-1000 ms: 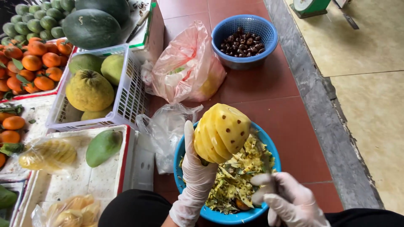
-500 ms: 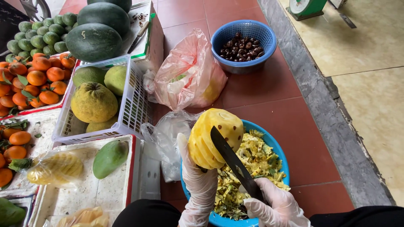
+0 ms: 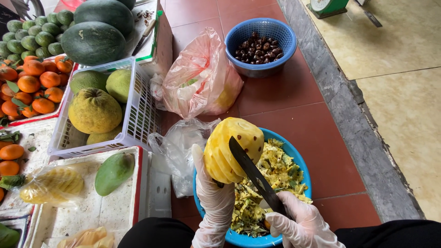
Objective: Carving spiral grooves into a peeled pineapple to remove the eyes using a knife
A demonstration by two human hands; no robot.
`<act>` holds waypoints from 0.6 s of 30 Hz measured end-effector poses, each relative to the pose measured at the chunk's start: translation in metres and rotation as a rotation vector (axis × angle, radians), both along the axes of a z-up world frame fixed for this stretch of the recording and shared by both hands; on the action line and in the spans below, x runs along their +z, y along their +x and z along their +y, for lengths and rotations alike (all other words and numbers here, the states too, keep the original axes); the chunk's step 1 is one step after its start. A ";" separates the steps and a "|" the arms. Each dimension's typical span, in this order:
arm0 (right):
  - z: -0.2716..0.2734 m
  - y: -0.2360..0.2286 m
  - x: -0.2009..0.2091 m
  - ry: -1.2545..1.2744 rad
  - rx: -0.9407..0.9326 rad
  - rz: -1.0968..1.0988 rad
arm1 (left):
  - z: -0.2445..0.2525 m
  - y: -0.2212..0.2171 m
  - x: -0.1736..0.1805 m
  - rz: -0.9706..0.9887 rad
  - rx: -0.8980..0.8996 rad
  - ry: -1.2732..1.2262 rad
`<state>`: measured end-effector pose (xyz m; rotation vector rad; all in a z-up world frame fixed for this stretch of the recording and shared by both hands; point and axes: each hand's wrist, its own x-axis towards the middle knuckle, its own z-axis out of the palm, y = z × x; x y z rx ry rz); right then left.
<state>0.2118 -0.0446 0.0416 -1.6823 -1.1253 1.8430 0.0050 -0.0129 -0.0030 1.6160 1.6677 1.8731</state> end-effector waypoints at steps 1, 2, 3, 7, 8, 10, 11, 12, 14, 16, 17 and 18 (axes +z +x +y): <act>0.000 0.003 -0.007 0.024 0.019 0.001 | 0.000 0.000 -0.001 0.004 0.002 0.005; 0.000 0.005 -0.015 0.050 0.041 0.003 | 0.000 0.000 -0.001 0.009 0.008 0.012; -0.002 0.006 -0.018 0.049 0.043 0.002 | 0.002 0.000 -0.002 0.008 0.010 0.011; -0.009 0.007 -0.032 0.210 0.159 -0.050 | 0.004 -0.001 0.007 0.043 0.008 -0.004; -0.010 0.007 -0.036 0.333 0.298 -0.300 | 0.004 -0.001 0.012 0.007 -0.055 -0.010; -0.010 0.007 -0.046 0.370 0.334 -0.363 | 0.010 0.002 0.049 -0.615 -0.166 -0.155; -0.011 0.007 -0.051 0.407 0.368 -0.424 | 0.012 0.003 0.067 -1.238 -0.267 -0.295; -0.009 0.005 -0.048 0.405 0.371 -0.424 | 0.010 0.001 0.046 -1.240 -0.264 -0.296; -0.005 0.002 -0.043 0.254 0.338 -0.409 | 0.003 -0.003 0.005 -0.047 -0.098 -0.130; -0.005 0.003 -0.052 0.260 0.358 -0.417 | 0.003 -0.002 0.007 -0.083 -0.125 -0.124; -0.004 0.004 -0.057 0.269 0.376 -0.424 | 0.003 -0.002 0.009 -0.116 -0.152 -0.115; -0.004 0.004 -0.057 0.267 0.378 -0.424 | 0.003 -0.002 0.009 -0.117 -0.150 -0.117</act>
